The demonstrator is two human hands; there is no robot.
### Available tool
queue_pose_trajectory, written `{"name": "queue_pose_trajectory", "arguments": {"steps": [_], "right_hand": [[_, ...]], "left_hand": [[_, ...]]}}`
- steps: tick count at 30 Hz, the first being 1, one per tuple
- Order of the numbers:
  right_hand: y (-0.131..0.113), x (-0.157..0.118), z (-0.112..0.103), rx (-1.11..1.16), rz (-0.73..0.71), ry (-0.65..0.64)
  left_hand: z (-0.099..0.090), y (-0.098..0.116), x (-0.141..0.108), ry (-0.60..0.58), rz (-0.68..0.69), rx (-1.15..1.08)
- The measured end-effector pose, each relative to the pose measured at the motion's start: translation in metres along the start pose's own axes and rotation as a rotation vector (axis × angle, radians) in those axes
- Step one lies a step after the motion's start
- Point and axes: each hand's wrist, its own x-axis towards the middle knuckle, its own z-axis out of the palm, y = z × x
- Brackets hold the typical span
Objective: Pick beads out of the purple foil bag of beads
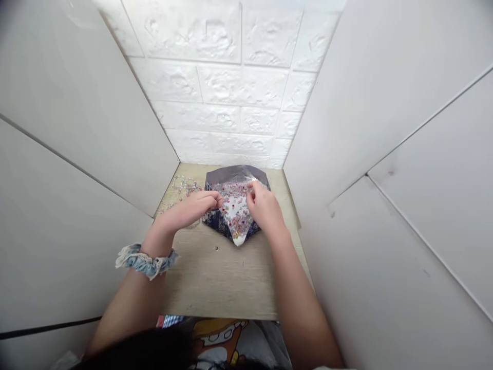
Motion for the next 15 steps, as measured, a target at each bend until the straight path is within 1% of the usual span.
{"name": "queue_pose_trajectory", "arguments": {"steps": [2, 4, 6, 9, 12, 14, 15], "right_hand": [[0.002, -0.001, 0.004, 0.045, 0.005, -0.007], [0.001, -0.002, 0.006, 0.052, 0.005, -0.018], [0.000, -0.003, 0.006, 0.018, -0.016, -0.058], [-0.003, -0.006, 0.009, -0.075, -0.084, -0.187], [-0.007, -0.008, 0.014, -0.180, -0.144, -0.330], [-0.011, -0.009, 0.018, -0.238, -0.174, -0.390], [-0.013, -0.009, 0.020, -0.260, -0.186, -0.411]], "left_hand": [[0.002, -0.007, 0.003, 0.162, -0.008, -0.033], [0.006, -0.012, 0.005, 0.250, -0.009, -0.030], [0.009, -0.015, 0.008, 0.327, 0.011, -0.069], [0.010, -0.020, 0.013, 0.473, 0.033, -0.188], [0.008, -0.023, 0.014, 0.630, -0.002, -0.287], [0.005, -0.024, 0.013, 0.701, -0.018, -0.333], [0.005, -0.025, 0.013, 0.714, -0.019, -0.355]]}}
